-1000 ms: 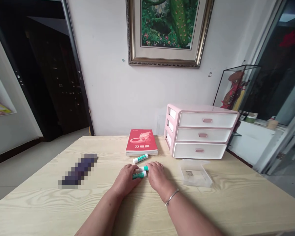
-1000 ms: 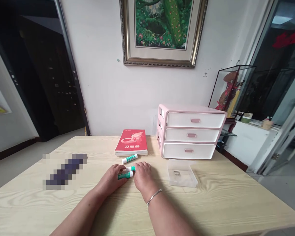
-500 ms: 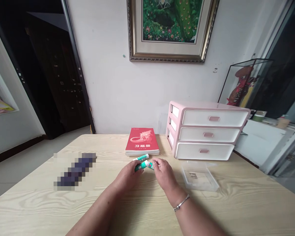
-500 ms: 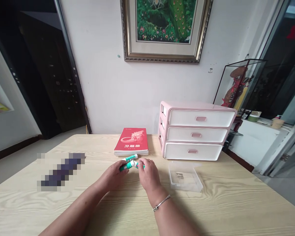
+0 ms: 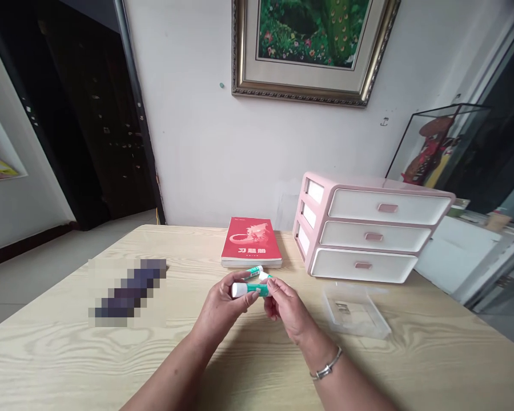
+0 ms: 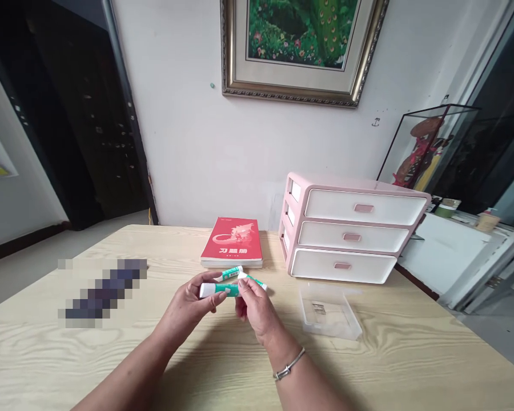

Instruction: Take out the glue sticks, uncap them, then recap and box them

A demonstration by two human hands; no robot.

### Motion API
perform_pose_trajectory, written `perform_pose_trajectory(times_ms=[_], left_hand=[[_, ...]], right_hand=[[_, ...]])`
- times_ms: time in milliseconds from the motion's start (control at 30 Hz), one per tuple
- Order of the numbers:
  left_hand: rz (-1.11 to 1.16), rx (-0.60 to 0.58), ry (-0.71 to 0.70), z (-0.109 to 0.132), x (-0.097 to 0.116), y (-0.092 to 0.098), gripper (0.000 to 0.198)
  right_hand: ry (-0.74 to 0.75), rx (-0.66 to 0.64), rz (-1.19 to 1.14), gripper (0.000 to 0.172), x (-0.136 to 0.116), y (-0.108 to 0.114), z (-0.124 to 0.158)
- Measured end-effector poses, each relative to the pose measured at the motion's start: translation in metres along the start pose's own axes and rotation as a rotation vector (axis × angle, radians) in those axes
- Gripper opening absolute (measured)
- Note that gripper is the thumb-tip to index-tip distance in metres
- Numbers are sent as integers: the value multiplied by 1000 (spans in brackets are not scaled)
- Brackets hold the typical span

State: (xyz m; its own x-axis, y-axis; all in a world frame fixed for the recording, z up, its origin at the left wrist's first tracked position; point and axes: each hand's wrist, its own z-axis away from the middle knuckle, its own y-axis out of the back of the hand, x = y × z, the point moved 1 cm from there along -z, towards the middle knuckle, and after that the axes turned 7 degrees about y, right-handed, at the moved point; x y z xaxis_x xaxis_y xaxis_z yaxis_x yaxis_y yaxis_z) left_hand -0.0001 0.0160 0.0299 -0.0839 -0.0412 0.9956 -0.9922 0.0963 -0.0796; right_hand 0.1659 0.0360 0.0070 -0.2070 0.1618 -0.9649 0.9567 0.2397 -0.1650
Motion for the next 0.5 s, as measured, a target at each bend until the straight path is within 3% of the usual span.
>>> perform_pose_trajectory(times_ms=[167, 300, 400, 500], left_hand=[[31, -100, -152, 5, -1, -9, 41], [-87, -152, -154, 6, -2, -11, 36], [-261, -24, -187, 5, -2, -6, 34], [-528, 31, -191, 3, -4, -2, 32]], right_hand=[[-95, -92, -236, 36, 0, -8, 4], [-121, -218, -13, 44, 3, -12, 7], [58, -76, 335, 45, 4, -8, 8], [169, 91, 395, 47, 1, -4, 7]])
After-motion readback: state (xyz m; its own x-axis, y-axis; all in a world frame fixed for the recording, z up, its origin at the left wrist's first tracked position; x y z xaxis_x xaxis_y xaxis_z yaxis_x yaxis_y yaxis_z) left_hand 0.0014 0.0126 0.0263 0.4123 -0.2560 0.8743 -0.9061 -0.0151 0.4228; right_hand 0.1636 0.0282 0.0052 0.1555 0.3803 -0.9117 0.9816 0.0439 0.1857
